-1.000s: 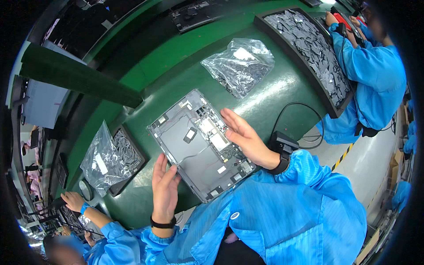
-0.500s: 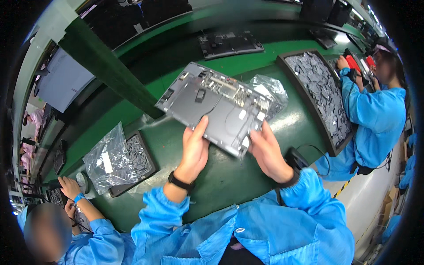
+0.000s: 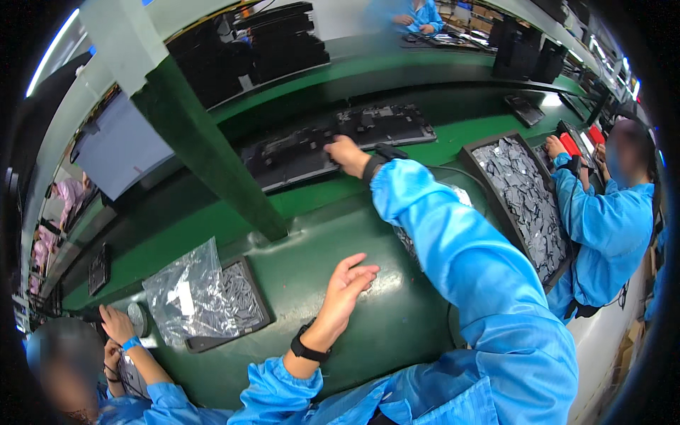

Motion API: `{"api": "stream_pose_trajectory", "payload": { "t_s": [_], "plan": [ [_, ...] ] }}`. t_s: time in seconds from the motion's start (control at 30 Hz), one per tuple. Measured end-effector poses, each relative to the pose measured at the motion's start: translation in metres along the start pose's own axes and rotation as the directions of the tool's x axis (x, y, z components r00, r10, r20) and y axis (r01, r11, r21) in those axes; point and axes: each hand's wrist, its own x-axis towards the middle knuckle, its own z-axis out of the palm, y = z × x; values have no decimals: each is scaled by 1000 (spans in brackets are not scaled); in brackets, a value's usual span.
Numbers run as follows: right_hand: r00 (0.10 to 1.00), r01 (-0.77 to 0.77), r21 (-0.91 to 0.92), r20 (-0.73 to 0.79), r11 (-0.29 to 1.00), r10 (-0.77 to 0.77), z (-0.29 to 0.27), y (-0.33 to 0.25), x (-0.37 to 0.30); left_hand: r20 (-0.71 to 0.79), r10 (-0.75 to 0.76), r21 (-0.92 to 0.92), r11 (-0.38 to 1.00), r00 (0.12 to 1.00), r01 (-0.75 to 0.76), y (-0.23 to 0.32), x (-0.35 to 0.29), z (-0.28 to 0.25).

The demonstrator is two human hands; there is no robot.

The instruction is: Assembling internal components of a tablet or similar electronic device on a factory production line.

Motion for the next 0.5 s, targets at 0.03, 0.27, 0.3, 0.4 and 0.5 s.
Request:
{"api": "stream_pose_trajectory", "payload": {
  "t_s": [0.03,0.27,0.3,0.4,0.5],
  "plan": [
    [999,-14,-57,46,998,16,7,-6,8,13,2,6,1000,1000,-2,2,1,0],
    [725,543,-791,272,281,-633,-92,-44,46,29,-89,-70,993,996,91,11,0,-5],
    [808,294,-792,-92,535,-581,-128,-41,55,48,-104,-73,992,993,107,11,2,-3],
    [866,-330,-918,-387,219,-318,-177,-66,17,51,-136,-116,983,989,141,10,4,-6],
    [874,-448,-865,-477,227,-90,-228,-37,26,99,-168,-187,965,981,184,11,12,-2]
  ]
}}
